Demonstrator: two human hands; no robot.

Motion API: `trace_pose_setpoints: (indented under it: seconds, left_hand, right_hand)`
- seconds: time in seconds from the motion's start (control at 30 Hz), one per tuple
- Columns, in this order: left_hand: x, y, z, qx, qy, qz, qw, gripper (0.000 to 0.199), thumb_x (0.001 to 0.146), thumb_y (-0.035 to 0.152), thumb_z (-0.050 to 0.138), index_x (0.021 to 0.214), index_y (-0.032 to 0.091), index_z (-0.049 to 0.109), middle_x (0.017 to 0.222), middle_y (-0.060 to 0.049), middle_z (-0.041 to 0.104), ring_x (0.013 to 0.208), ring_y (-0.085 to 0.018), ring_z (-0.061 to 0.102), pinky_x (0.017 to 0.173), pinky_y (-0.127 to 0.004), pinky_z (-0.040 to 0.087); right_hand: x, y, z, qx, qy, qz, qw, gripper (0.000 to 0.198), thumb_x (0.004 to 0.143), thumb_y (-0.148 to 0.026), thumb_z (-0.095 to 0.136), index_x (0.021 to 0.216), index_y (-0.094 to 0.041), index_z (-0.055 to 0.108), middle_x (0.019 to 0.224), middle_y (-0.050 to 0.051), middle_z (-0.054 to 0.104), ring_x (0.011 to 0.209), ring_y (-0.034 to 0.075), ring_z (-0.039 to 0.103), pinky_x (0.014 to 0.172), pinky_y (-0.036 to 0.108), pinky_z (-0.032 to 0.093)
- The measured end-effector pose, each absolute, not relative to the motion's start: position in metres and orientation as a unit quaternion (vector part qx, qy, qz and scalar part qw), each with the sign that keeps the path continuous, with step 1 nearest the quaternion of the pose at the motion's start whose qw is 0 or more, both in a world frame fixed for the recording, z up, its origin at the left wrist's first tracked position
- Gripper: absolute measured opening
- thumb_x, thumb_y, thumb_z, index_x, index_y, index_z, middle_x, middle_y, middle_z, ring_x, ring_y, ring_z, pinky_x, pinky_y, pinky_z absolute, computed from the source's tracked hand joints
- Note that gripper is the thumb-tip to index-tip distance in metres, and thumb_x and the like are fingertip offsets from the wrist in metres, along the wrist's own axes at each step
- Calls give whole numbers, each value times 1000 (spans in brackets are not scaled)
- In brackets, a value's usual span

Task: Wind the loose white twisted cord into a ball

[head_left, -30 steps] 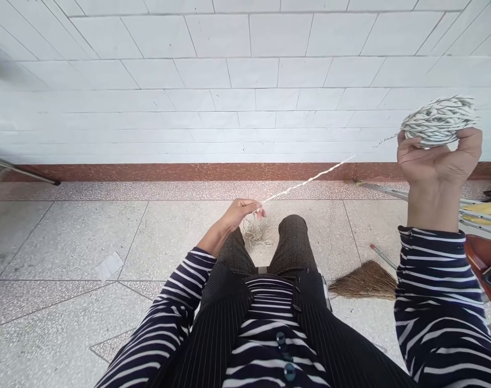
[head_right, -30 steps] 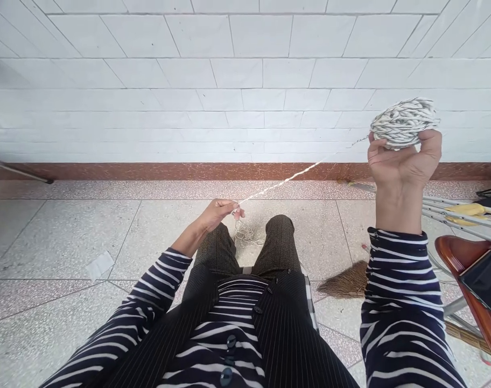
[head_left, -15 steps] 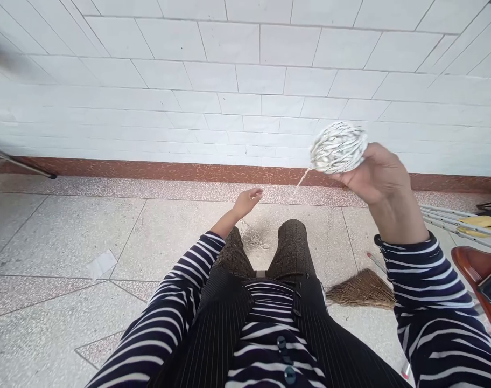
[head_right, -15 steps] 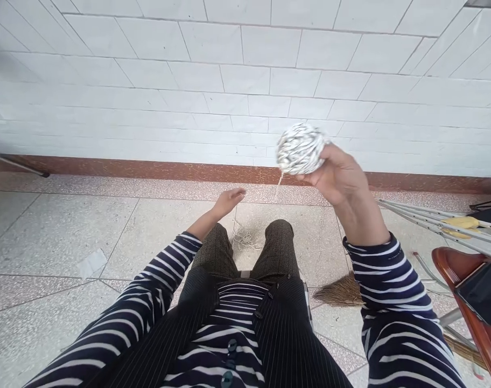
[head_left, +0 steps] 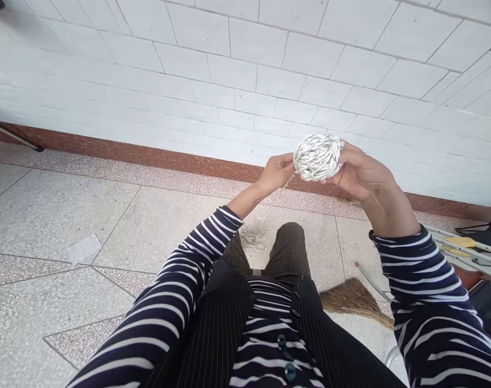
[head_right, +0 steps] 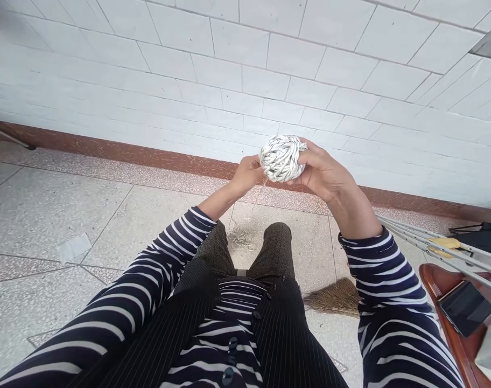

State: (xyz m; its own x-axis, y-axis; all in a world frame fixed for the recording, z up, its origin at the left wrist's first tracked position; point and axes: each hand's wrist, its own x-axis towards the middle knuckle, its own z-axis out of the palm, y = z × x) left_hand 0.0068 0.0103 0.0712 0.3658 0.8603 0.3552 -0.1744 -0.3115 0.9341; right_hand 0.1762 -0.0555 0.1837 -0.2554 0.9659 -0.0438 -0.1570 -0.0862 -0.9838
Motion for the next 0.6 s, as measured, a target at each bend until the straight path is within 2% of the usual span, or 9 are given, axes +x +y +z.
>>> trace_pose_setpoints:
  seconds: [0.07, 0.17, 0.3, 0.43, 0.5, 0.6]
  left_hand:
    - [1, 11, 72, 650, 253, 488, 525, 26, 93, 35, 67, 103, 15, 79, 83, -5, 76, 87, -17, 69, 86, -34, 54]
    - [-9, 10, 69, 669, 272, 465, 512, 26, 94, 35, 65, 103, 16, 79, 77, -4, 74, 79, -15, 67, 82, -31, 52]
    - [-27, 6, 59, 716, 316, 443, 438, 28, 96, 36, 60, 88, 18, 78, 74, -4, 72, 74, -17, 63, 83, -33, 49]
    - [-40, -3, 32, 755, 353, 416, 363, 18, 91, 32, 67, 79, 22, 75, 78, -6, 73, 88, -24, 65, 104, -41, 43]
    - [-45, -12, 10, 764, 367, 395, 356, 13, 90, 29, 68, 80, 23, 76, 82, -7, 75, 92, -26, 66, 114, -44, 35]
    - [-50, -29, -23, 760, 395, 361, 368, 13, 90, 25, 67, 80, 24, 76, 86, -8, 77, 93, -26, 68, 120, -45, 28]
  right_hand:
    - [180, -55, 180, -403, -489, 616, 469, 40, 69, -21, 74, 108, -22, 69, 101, 6, 71, 78, 18, 64, 51, 28, 58]
    - [186, -61, 168, -403, -462, 623, 486, 47, 68, -28, 72, 114, -25, 68, 120, 8, 72, 95, 25, 70, 62, 37, 64]
    - [186, -81, 138, -416, -452, 631, 473, 64, 64, -28, 72, 128, -27, 66, 138, 8, 66, 108, 29, 69, 71, 40, 64]
    - [174, -109, 84, -431, -406, 657, 467, 63, 65, -27, 69, 128, -30, 64, 137, 6, 68, 111, 29, 69, 80, 42, 62]
    - [166, -125, 54, -441, -373, 653, 491, 63, 63, -25, 68, 126, -31, 64, 131, 5, 70, 108, 27, 69, 79, 39, 61]
    - [159, -153, 18, -468, -374, 634, 489, 61, 65, -20, 68, 125, -30, 66, 124, 2, 71, 99, 22, 67, 75, 30, 56]
